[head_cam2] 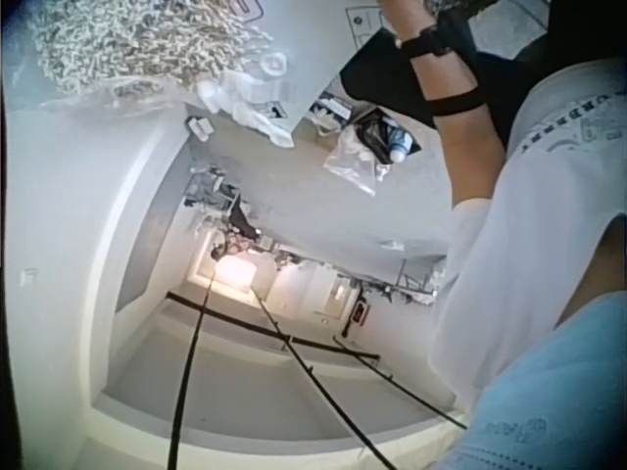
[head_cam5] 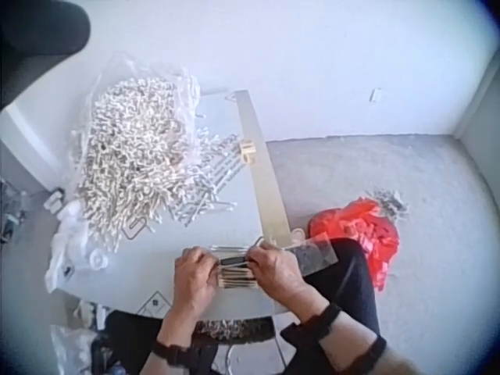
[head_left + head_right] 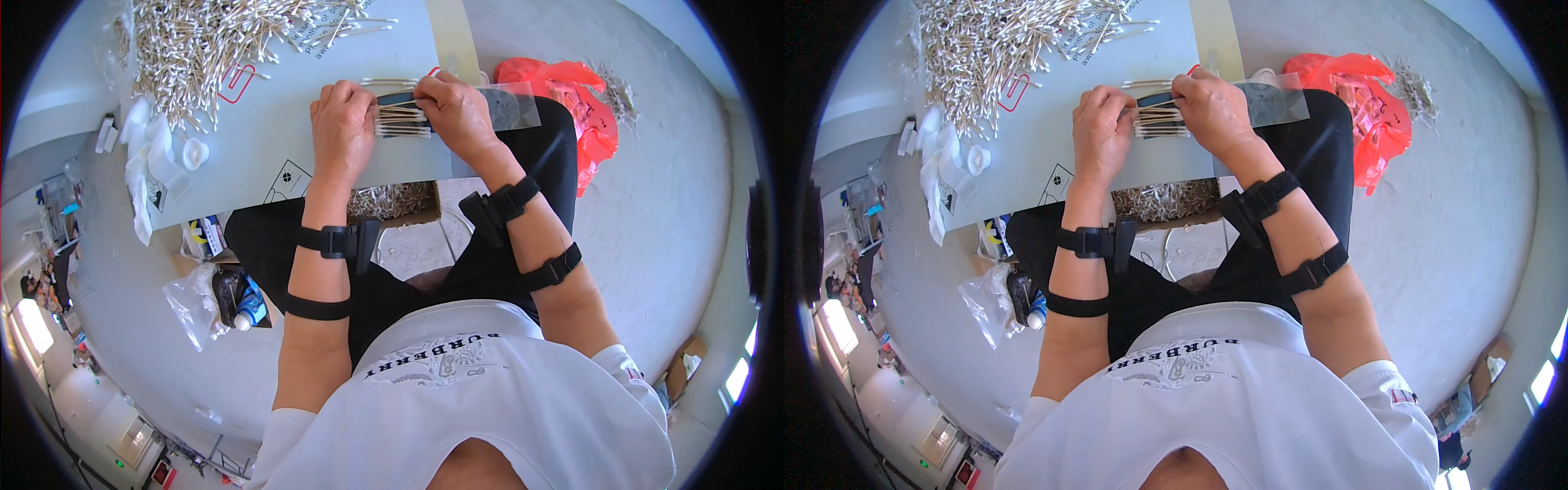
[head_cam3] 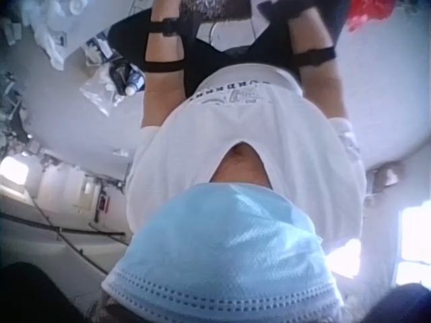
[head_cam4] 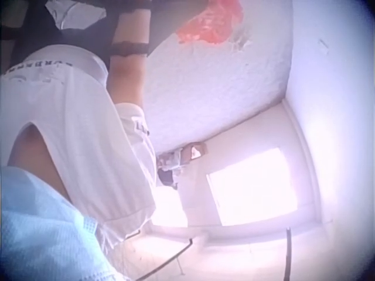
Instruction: Gathering and packaging cotton swabs into small plastic bags with labels.
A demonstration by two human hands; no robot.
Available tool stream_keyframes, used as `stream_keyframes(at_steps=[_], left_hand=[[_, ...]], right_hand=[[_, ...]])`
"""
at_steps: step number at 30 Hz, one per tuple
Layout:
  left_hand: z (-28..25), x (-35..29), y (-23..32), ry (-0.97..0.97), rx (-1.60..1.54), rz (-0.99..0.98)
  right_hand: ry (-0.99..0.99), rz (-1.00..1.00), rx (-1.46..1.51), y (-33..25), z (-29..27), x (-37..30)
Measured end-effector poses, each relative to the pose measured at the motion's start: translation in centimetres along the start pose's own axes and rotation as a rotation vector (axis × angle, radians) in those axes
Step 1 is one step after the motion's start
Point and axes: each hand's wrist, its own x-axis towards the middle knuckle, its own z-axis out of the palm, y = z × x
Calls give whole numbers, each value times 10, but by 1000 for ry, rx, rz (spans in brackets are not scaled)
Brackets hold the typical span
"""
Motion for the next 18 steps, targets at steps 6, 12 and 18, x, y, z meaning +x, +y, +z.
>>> stream_keyframes(at_steps=[6, 12, 18], left_hand=[[4, 10, -2, 22, 7, 4], [2, 4, 0, 16, -29, -23], [-2, -19, 21, -256, 172, 59]], right_hand=[[-3, 12, -35, 0, 1, 2], [-46, 126, 282, 2, -9, -2], [-67, 42, 164, -2, -11, -12]])
